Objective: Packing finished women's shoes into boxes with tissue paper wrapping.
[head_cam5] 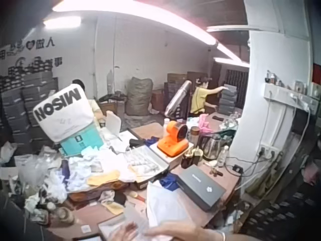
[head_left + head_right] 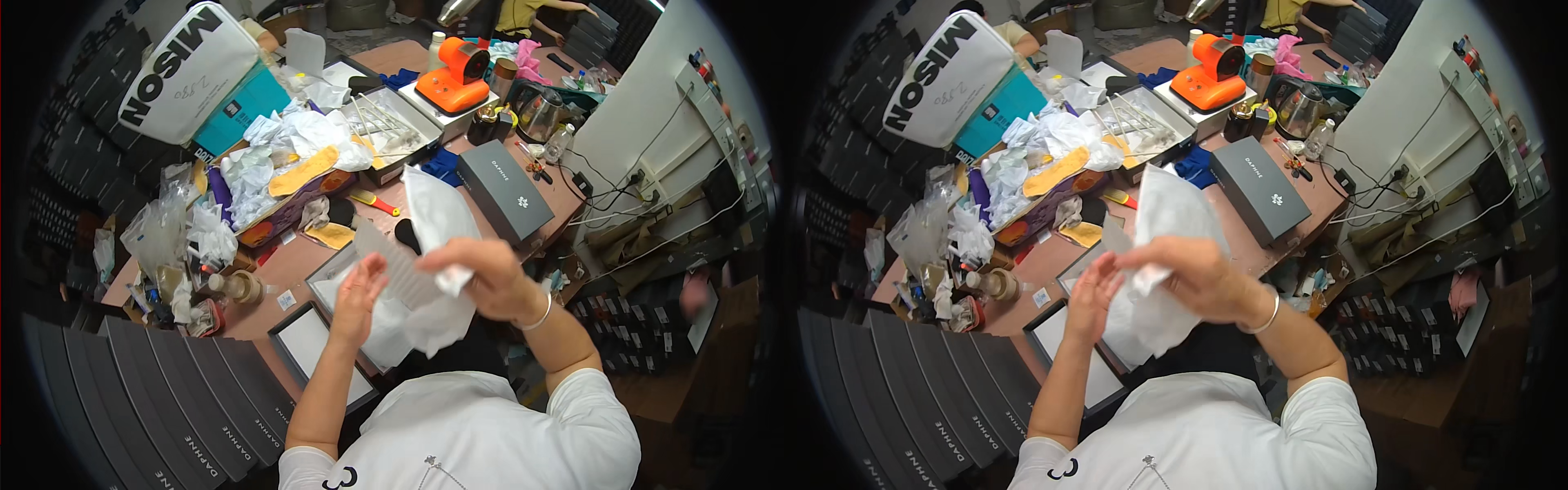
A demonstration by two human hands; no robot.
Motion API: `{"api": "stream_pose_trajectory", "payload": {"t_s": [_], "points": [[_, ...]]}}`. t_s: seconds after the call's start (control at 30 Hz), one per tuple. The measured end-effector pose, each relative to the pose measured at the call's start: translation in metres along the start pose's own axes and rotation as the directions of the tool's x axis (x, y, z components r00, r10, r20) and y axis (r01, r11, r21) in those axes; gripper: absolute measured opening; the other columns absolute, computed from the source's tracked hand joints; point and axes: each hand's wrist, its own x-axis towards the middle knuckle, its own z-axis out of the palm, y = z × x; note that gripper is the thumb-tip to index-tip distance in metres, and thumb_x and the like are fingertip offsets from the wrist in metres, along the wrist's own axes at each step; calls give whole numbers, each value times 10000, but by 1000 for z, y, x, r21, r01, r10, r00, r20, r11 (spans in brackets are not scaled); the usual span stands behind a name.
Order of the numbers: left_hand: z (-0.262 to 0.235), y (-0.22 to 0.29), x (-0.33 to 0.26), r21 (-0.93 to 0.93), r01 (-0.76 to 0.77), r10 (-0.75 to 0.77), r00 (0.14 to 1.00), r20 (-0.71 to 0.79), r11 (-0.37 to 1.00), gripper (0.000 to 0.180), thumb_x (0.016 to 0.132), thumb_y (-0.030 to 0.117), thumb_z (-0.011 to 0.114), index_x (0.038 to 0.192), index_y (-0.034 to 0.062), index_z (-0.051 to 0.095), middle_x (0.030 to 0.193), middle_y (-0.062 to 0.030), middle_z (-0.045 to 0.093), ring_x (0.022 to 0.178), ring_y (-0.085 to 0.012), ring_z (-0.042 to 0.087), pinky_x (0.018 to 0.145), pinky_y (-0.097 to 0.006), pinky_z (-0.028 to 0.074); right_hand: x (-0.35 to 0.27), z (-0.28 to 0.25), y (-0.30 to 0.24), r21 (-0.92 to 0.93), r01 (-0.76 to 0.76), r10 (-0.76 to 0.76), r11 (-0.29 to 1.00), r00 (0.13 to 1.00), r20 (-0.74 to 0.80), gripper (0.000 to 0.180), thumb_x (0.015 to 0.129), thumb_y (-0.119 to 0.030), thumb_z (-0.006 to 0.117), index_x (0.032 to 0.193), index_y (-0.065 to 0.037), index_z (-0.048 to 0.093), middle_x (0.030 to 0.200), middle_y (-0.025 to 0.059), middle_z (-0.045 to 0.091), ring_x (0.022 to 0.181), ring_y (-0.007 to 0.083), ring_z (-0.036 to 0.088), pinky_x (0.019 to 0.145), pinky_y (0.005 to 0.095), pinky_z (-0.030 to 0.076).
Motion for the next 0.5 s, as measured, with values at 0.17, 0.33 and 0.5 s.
{"api": "stream_pose_trajectory", "payload": {"t_s": [0.17,0.33,0.5], "points": [[-52,-52,-67,530,127,-229,964,131,839,520,986,342,416,1399,30,369,1325,-151,490,1237,-240,469,1033,-389,377,-32,133,-45,725,-173,-291,666,835,467,231,964,-142,485,1096,9,599,871,140,570,833,306,553,760,367,446],[-161,-67,-150,752,232,-26,961,-274,617,498,913,194,527,1358,4,409,1264,-150,523,1113,-250,538,936,-370,443,-102,144,18,553,-714,-9,429,609,793,312,944,-156,542,1215,0,553,1164,107,604,1059,191,586,938,315,456],[-120,29,-150,989,55,392,914,-105,136,687,729,-49,658,1363,48,411,1168,-164,558,1061,-288,587,863,-364,480,-108,118,47,649,-751,408,121,634,657,765,901,-225,594,1503,-93,140,1486,172,276,1350,291,345,1011,409,420]]}}
